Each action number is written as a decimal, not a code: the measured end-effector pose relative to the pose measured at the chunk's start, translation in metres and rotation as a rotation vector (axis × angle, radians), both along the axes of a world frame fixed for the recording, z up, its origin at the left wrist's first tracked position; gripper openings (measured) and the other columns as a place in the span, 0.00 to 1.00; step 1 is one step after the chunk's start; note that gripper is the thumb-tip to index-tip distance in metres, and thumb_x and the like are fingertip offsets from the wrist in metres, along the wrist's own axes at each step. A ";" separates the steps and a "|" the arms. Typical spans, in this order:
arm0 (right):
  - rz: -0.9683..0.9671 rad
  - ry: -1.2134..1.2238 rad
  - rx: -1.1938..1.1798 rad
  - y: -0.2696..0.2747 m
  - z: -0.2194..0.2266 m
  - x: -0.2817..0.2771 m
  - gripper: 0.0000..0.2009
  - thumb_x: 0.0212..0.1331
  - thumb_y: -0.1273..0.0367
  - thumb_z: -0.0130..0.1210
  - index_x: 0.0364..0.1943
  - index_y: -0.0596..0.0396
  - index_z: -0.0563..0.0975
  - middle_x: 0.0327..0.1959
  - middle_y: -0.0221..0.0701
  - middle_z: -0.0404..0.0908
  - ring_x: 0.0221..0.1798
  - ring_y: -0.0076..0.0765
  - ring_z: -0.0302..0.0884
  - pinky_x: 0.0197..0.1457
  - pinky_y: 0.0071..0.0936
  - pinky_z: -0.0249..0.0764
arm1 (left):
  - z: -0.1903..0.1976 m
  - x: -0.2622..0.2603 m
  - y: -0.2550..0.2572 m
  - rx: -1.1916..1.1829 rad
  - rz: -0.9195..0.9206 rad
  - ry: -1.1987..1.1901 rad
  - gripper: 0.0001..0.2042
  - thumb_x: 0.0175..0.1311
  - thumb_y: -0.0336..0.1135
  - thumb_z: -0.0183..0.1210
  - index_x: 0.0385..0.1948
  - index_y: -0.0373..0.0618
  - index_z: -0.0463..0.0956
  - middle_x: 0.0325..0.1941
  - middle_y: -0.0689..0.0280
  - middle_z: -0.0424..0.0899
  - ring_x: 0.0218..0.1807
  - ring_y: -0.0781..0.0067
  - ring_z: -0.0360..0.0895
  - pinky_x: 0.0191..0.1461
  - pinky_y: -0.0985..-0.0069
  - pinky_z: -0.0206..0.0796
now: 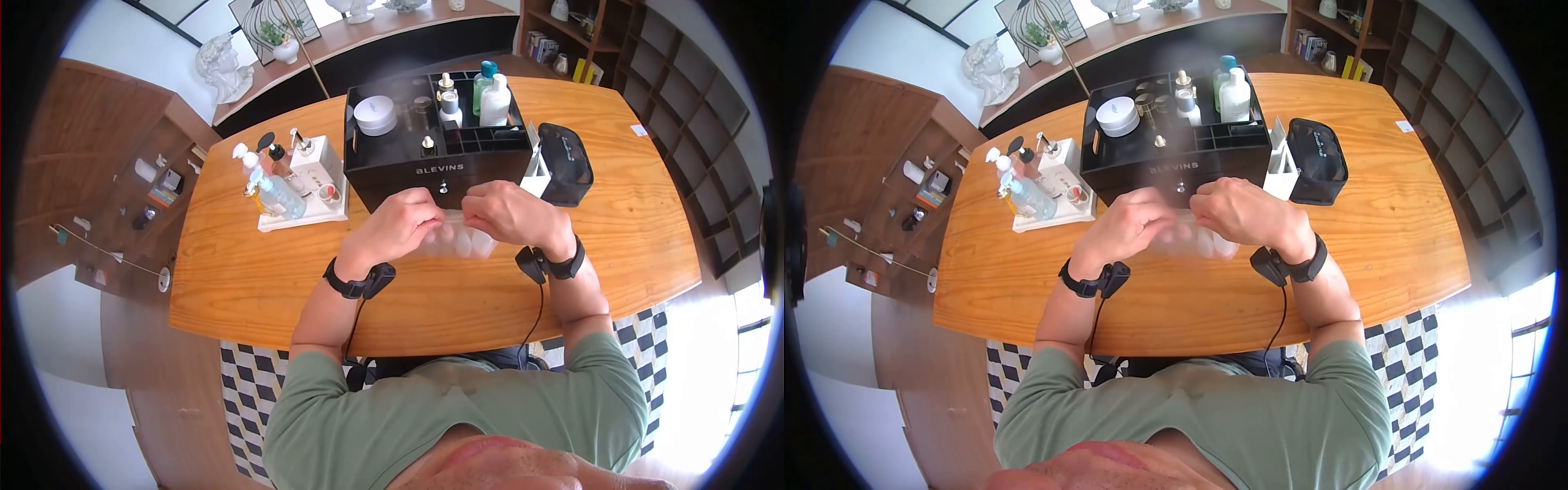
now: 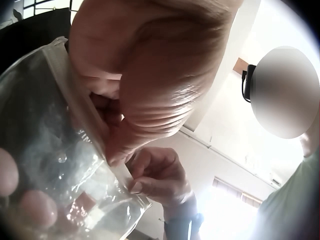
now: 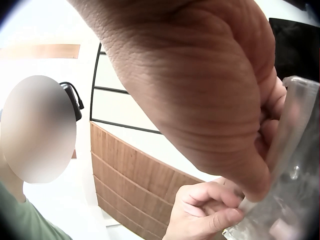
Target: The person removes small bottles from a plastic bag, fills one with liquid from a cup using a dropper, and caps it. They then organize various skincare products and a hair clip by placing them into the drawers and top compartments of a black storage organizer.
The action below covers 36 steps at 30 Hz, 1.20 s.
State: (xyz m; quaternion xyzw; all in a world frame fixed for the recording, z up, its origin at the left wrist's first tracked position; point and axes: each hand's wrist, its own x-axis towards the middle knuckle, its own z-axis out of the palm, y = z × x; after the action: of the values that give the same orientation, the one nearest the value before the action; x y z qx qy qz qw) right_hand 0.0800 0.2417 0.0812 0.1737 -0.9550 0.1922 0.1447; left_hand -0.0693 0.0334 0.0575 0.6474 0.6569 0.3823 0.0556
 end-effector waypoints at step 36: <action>-0.149 0.017 -0.044 0.013 0.044 0.039 0.19 0.48 0.62 0.76 0.35 0.60 0.80 0.27 0.39 0.84 0.34 0.50 0.83 0.39 0.40 0.78 | 0.069 0.012 -0.116 -0.303 0.490 0.116 0.06 0.62 0.31 0.60 0.27 0.40 0.78 0.24 0.56 0.83 0.29 0.54 0.84 0.33 0.62 0.74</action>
State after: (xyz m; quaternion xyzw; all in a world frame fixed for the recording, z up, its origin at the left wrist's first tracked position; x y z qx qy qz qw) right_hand 0.1195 0.2545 0.1249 0.1004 -0.9596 0.2002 0.1703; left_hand -0.0569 -0.0821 0.1267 0.4748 0.8453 0.2441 0.0199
